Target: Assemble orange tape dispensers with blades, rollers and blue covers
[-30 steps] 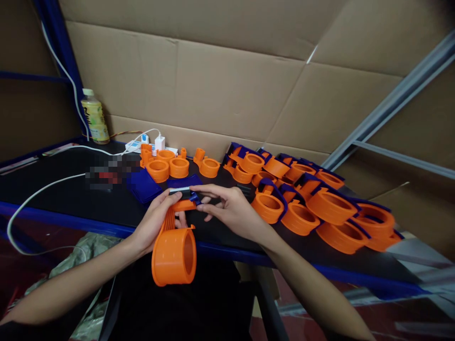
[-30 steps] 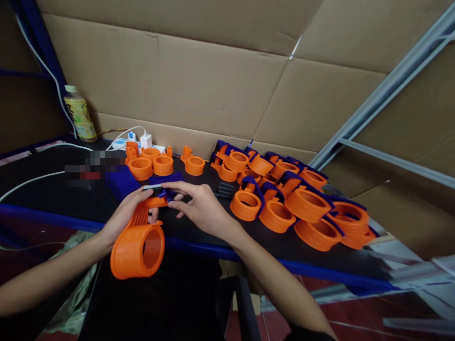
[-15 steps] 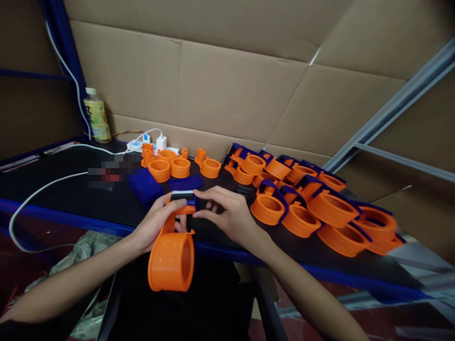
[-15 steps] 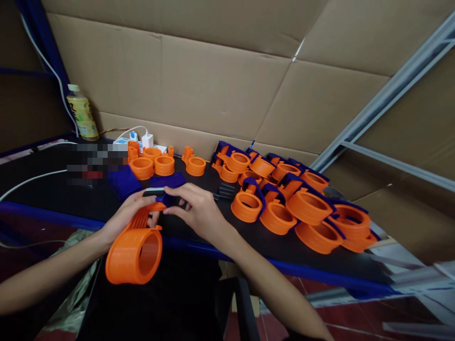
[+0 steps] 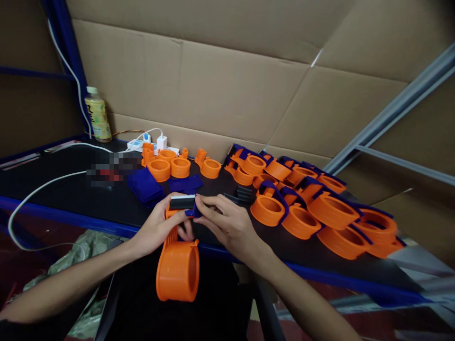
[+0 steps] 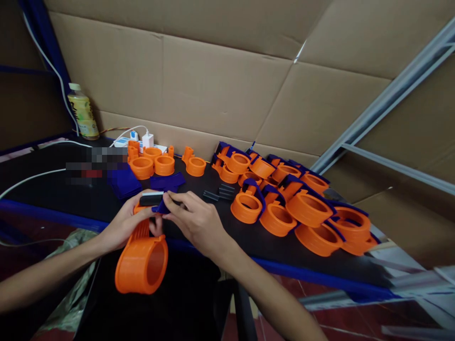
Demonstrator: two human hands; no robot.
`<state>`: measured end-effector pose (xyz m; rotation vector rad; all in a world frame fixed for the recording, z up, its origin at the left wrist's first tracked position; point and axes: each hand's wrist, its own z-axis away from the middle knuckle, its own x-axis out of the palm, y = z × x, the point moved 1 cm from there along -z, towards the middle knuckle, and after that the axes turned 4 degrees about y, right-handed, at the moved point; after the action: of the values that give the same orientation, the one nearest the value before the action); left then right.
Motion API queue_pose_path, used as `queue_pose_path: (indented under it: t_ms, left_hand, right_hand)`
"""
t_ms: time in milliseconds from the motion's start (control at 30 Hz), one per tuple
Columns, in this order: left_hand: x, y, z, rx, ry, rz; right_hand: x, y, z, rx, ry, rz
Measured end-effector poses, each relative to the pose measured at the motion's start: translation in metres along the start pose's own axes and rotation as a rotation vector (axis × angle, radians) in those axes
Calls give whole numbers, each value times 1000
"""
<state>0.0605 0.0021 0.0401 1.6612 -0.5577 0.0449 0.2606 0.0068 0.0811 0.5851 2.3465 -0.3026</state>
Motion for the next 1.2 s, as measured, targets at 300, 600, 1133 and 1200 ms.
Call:
queue_pose_path:
  t_ms: [300,600,1133,1200]
  left_hand:
    - [1,15,5,-41,-259,403]
    - [1,18,18,-35,-104,154]
    - [6,34,9,49,88,473]
    - [4,31,5,30,114,492]
  right_hand:
    - [-25,-8,-2,73,-62,33]
    - [-52,-12,-37,201,-152,-94]
    - [-23,-16,-50,496,-391,-538]
    - [-24,2,-63,511,-527,-639]
